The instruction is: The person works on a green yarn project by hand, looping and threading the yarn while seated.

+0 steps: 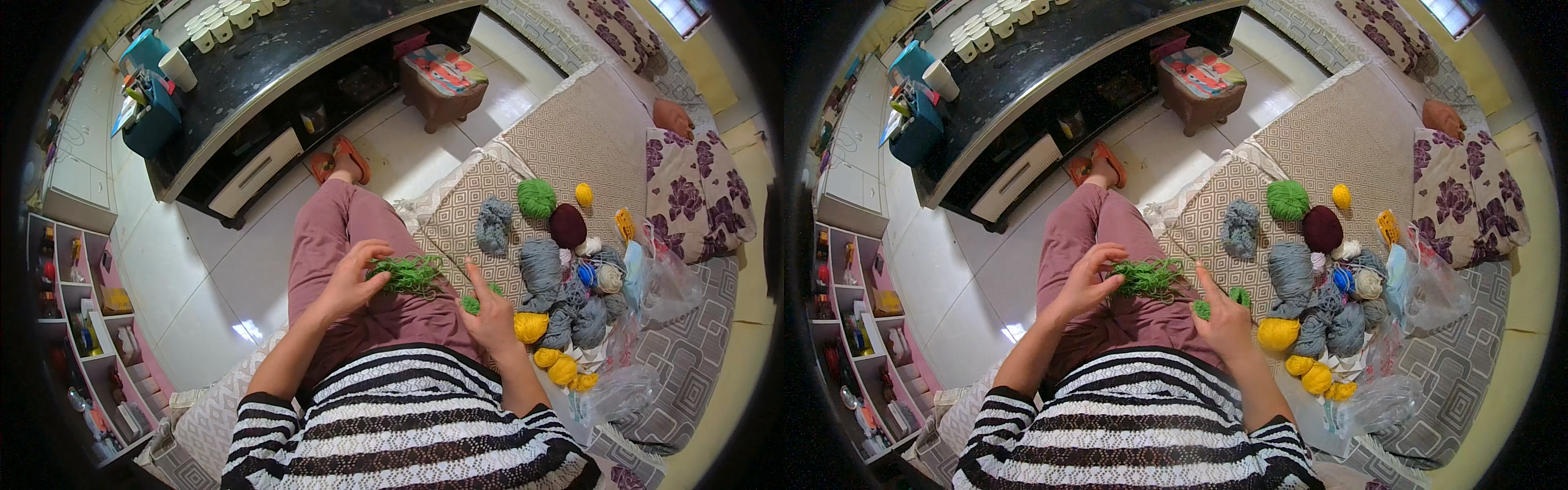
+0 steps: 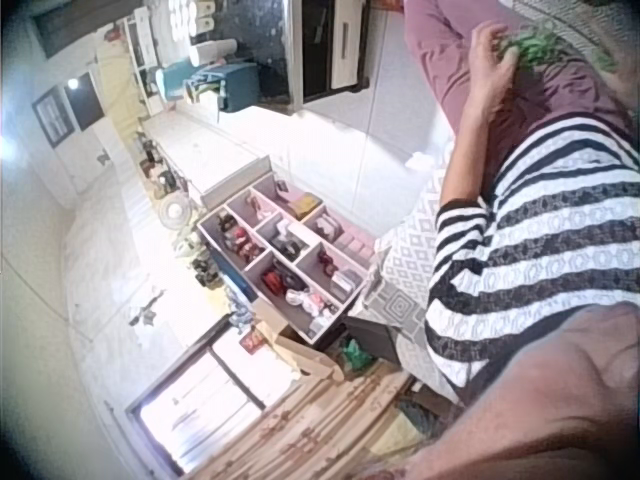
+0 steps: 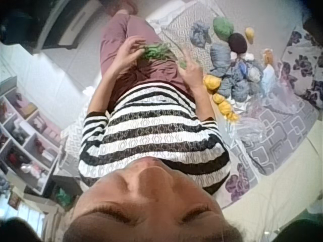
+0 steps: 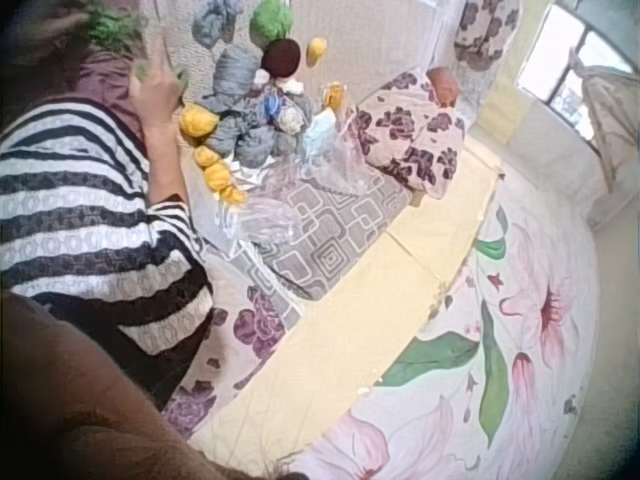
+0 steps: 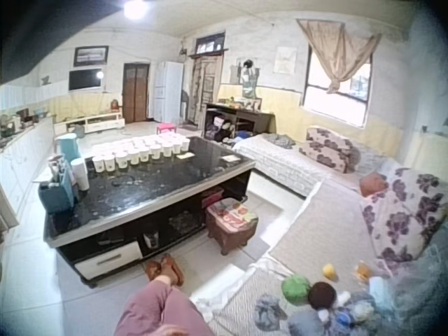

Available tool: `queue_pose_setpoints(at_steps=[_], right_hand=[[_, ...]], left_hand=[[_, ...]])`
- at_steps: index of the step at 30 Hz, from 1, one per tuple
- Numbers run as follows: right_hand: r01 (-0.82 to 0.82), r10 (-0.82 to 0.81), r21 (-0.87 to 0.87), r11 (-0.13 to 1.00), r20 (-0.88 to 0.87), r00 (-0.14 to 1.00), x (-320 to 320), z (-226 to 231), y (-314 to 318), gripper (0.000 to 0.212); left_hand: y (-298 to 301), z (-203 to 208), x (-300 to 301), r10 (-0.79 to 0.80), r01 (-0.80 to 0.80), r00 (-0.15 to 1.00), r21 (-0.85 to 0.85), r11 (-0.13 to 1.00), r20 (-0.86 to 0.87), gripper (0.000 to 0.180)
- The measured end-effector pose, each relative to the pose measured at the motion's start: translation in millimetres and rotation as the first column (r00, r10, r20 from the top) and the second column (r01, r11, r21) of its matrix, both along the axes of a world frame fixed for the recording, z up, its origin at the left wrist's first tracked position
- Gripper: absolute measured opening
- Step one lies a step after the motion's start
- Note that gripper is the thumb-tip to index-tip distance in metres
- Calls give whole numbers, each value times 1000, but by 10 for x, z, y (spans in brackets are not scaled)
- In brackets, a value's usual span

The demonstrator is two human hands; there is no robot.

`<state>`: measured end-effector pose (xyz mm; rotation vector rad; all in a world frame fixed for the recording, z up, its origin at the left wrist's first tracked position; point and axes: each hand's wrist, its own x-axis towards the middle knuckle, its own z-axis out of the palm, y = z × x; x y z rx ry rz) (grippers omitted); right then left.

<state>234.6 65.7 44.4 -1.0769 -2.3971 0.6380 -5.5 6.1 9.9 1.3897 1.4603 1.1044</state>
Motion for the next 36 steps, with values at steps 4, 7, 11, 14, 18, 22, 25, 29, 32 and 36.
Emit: queue_pose_setpoints(at_steps=[4, 7, 11, 14, 18, 22, 25, 29, 32, 36], right_hand=[[-16, 16, -8, 1000, 35, 999, -8, 23, -15, 65], [0, 2, 50, 999, -47, 999, 20, 16, -10, 67], [111, -110, -32, 993, 33, 993, 139, -32, -20, 69], [156, -154, -26, 987, 65, 986, 182, -62, -24, 67], [193, -181, -153, 969, 84, 980, 204, -11, -47, 60], [127, -161, -253, 959, -117, 980, 146, 44, -72, 43], [73, -151, -317, 946, -229, 962, 24, 46, -29, 38], [90, -183, -409, 908, -196, 963, -301, 151, 69, 35], [1, -80, -307, 952, -247, 966, -453, -72, 154, 29], [-1, -138, -584, 811, -193, 971, -378, -195, 206, 21]], left_hand=[[183, 62, 255, -103, 104, 994, 45, 994, -32, 32], [232, -65, 251, -199, 192, 954, -51, 980, -227, 27], [186, -170, 176, -85, 106, 992, -270, 957, 89, 28], [158, -138, 115, -61, 162, 955, -338, 927, 291, 19], [140, -36, 101, 80, 175, 835, -401, 899, 544, 17], [143, -95, 100, 94, 177, 803, -387, 905, 589, 17], [163, -80, 122, 78, 187, 792, -362, 913, 606, 17], [190, -13, 168, 63, 206, 785, -355, 912, 616, 16], [201, -24, 183, 8, 250, 777, -320, 914, 629, 15], [215, -56, 156, -25, 292, 786, -335, 896, 618, 13]])
